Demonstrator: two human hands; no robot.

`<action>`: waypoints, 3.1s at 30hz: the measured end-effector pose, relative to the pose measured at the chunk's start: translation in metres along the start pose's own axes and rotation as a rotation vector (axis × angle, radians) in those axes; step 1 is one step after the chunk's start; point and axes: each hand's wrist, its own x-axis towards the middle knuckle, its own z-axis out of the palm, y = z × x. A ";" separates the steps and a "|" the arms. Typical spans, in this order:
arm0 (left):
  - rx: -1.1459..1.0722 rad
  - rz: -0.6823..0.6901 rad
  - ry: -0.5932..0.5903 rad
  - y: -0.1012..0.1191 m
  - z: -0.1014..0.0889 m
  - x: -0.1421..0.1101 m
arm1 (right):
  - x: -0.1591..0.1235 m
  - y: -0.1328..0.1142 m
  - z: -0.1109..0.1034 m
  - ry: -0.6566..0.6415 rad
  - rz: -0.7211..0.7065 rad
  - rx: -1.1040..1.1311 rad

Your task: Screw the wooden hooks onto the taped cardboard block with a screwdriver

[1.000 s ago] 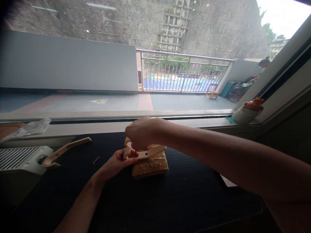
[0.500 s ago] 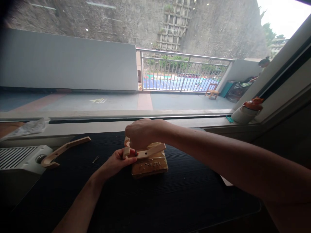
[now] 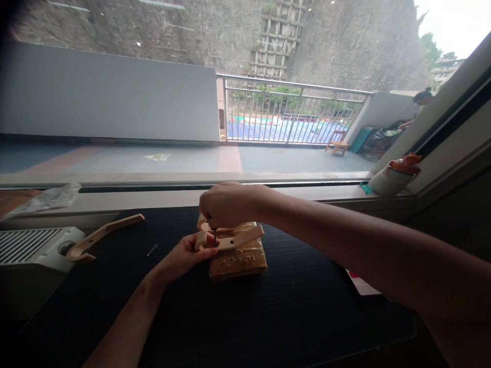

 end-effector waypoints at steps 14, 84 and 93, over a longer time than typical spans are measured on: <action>0.027 0.002 -0.001 0.000 -0.001 0.000 | -0.001 -0.005 -0.009 -0.061 -0.019 -0.022; 0.015 0.017 0.010 0.003 0.002 -0.002 | 0.005 -0.019 -0.009 -0.043 0.010 -0.100; 0.006 0.007 0.011 0.000 0.001 0.000 | 0.007 -0.009 0.002 -0.046 0.045 -0.091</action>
